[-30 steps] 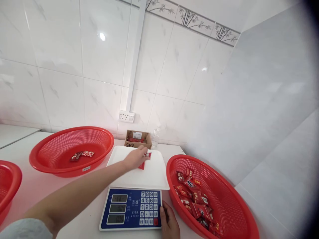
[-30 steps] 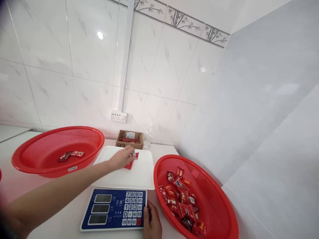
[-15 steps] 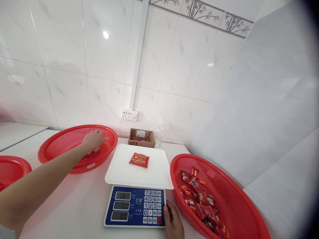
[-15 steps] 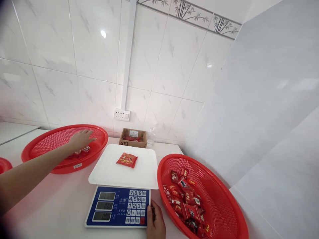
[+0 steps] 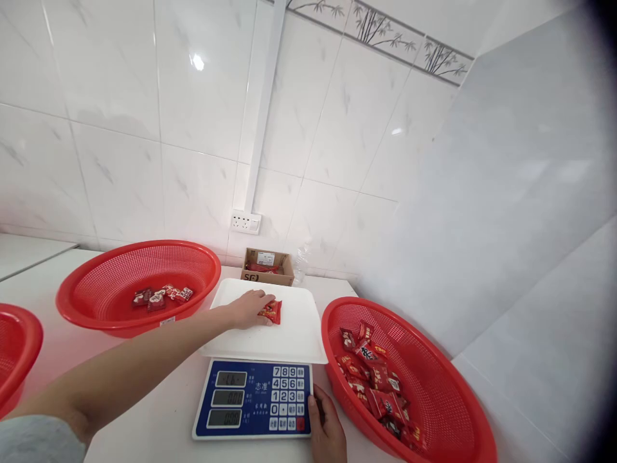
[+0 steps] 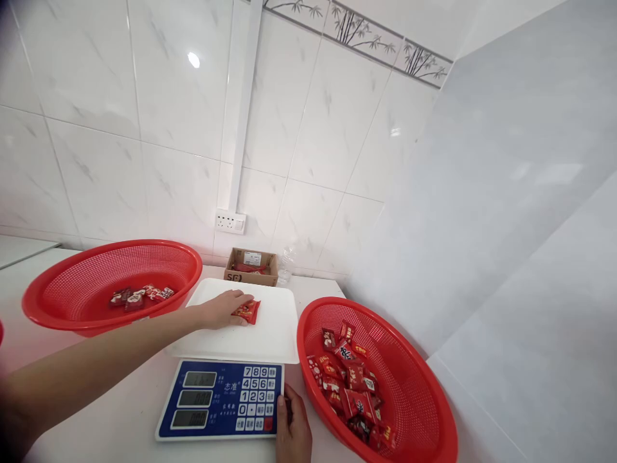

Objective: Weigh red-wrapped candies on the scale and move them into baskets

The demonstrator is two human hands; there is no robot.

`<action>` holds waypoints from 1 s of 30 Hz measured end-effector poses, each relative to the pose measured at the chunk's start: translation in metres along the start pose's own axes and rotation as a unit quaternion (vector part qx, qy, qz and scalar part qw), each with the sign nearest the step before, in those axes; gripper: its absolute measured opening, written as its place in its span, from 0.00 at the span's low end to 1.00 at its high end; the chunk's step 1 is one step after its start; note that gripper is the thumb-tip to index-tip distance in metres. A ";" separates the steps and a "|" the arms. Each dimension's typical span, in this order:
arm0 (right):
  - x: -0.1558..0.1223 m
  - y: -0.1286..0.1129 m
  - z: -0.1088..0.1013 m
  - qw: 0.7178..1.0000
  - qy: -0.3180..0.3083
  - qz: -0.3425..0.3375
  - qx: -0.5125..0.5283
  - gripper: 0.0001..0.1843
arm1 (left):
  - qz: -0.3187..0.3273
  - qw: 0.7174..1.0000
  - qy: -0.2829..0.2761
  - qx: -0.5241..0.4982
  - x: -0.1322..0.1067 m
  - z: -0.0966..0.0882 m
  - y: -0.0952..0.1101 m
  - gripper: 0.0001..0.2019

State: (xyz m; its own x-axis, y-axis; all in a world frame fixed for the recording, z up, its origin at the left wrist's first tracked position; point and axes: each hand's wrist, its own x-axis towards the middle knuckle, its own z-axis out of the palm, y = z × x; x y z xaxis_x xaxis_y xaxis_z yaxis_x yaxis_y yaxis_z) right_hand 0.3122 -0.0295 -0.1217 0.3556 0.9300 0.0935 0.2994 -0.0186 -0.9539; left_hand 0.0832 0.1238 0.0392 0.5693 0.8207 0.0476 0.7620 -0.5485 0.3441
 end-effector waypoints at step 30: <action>-0.008 -0.022 -0.001 0.999 -0.003 0.039 -0.031 0.28 | -0.276 0.933 0.173 0.151 -0.115 -0.021 -0.066 0.23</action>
State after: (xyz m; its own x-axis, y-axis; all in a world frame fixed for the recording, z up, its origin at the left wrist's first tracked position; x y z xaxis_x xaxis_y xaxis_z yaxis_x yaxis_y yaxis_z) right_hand 0.3031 -0.0370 -0.1012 0.3747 0.9269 0.0186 0.3261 -0.1130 -0.9385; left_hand -0.0393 0.0688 0.0308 -0.0303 0.9655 0.2586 0.9918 -0.0032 0.1280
